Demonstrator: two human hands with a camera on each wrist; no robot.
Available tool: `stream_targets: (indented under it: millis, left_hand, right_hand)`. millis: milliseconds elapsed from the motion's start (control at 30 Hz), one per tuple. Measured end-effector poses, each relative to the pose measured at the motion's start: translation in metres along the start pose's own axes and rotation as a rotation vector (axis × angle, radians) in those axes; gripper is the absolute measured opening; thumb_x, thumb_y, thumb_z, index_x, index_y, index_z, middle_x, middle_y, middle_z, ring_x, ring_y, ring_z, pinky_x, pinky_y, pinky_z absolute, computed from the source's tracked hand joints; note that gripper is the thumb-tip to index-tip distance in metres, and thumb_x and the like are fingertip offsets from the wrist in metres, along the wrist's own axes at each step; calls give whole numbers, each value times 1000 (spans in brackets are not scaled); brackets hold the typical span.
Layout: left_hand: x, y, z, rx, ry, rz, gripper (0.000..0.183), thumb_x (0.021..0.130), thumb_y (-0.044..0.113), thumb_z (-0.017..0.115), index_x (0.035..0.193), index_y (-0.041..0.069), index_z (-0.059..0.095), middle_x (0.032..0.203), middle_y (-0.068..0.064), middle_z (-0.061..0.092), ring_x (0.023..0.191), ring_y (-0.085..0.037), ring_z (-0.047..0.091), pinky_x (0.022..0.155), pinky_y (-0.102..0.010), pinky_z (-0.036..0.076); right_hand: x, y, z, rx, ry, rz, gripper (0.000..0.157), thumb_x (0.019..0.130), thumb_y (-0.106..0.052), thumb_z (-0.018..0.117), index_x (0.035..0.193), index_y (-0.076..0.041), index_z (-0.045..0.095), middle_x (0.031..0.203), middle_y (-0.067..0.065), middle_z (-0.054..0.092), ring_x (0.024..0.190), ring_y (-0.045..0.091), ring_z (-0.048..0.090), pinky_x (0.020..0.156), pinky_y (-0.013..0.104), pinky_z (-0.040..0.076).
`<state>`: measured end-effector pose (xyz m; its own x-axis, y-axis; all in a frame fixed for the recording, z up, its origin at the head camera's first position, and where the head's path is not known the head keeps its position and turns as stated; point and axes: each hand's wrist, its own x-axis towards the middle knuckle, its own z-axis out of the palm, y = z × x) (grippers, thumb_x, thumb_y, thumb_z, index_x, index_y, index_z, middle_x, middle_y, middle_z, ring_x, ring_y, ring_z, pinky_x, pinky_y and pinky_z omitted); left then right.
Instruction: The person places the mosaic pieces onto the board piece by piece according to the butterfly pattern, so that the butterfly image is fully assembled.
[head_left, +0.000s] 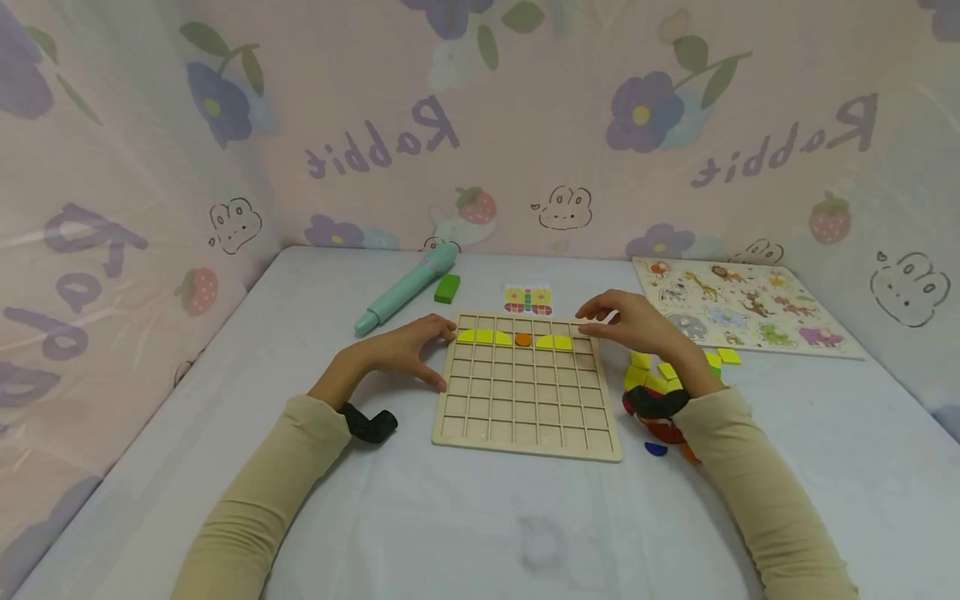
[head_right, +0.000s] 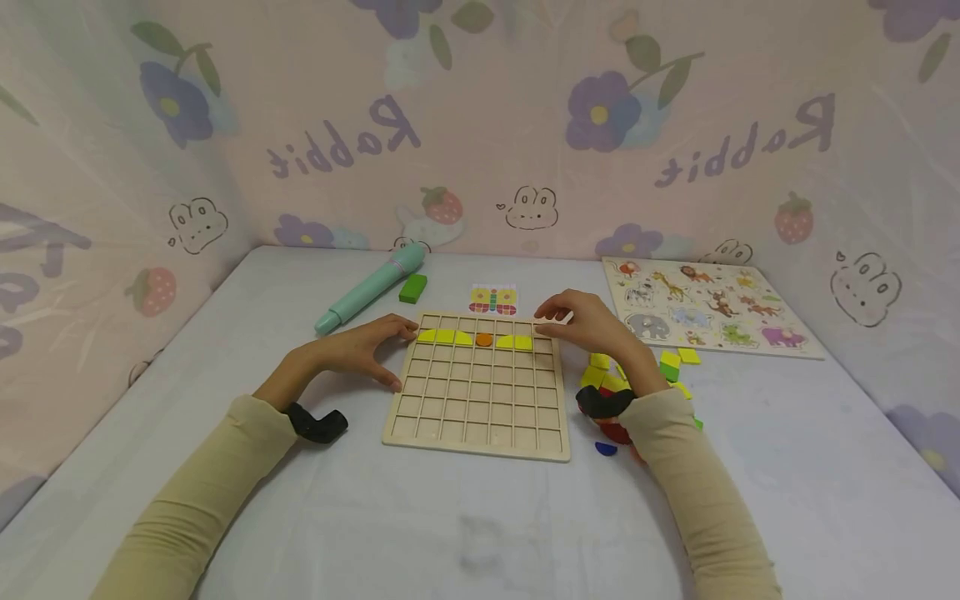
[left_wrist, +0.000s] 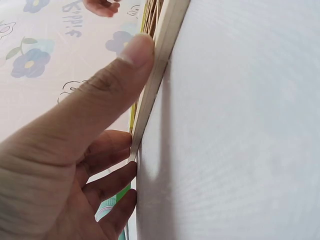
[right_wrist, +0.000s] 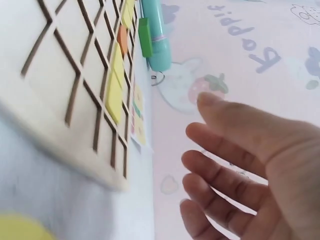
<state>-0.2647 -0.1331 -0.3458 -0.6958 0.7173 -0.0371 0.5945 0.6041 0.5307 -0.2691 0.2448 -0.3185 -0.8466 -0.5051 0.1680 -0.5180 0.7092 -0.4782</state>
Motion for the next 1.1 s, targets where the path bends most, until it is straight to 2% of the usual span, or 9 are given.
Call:
stream_targets:
  millis: [133, 300, 400, 700, 933, 1100]
  left_hand:
    - [1, 0, 0, 6, -2, -7, 77, 68, 38, 81, 128, 3, 48, 142, -9, 37, 135, -24, 28, 113, -38, 21]
    - [1, 0, 0, 15, -3, -23, 78, 69, 38, 81, 129, 4, 47, 143, -8, 37, 136, -23, 28, 114, -37, 21]
    - [2, 0, 0, 15, -5, -26, 78, 69, 39, 81, 130, 4, 47, 143, -9, 36, 136, -23, 27, 114, -37, 21]
    - [2, -2, 0, 9, -8, -23, 78, 68, 39, 81, 129, 5, 47, 143, -9, 36, 136, -23, 27, 114, -37, 20]
    - [0, 0, -1, -3, -5, -30, 75, 68, 38, 81, 127, 5, 47, 144, -10, 35, 136, -25, 27, 114, -40, 20]
    - [1, 2, -1, -17, -8, -34, 77, 68, 37, 81, 129, 5, 47, 144, -10, 35, 136, -25, 26, 114, -40, 20]
  right_hand:
    - [-19, 8, -17, -35, 27, 15, 26, 89, -26, 64, 106, -7, 67, 102, 4, 64, 86, 16, 54, 74, 27, 50]
    - [-47, 19, -35, -52, 31, 107, 26, 89, -28, 63, 104, -7, 68, 98, 5, 64, 86, 18, 54, 72, 19, 48]
    - [-63, 27, -44, -72, 38, 157, 25, 89, -28, 64, 102, -7, 68, 97, 5, 64, 86, 17, 54, 72, 16, 47]
    - [-103, 53, -70, -93, 56, 229, 23, 88, -22, 65, 103, -4, 67, 96, 8, 65, 82, 8, 53, 69, 12, 46]
    - [-118, 62, -71, -69, 1, 276, 23, 87, -22, 67, 104, -7, 67, 93, 3, 66, 79, 2, 54, 70, 12, 47]
    - [-120, 64, -64, -45, -30, 231, 22, 84, -16, 69, 104, -5, 67, 92, 3, 67, 79, 4, 57, 71, 14, 48]
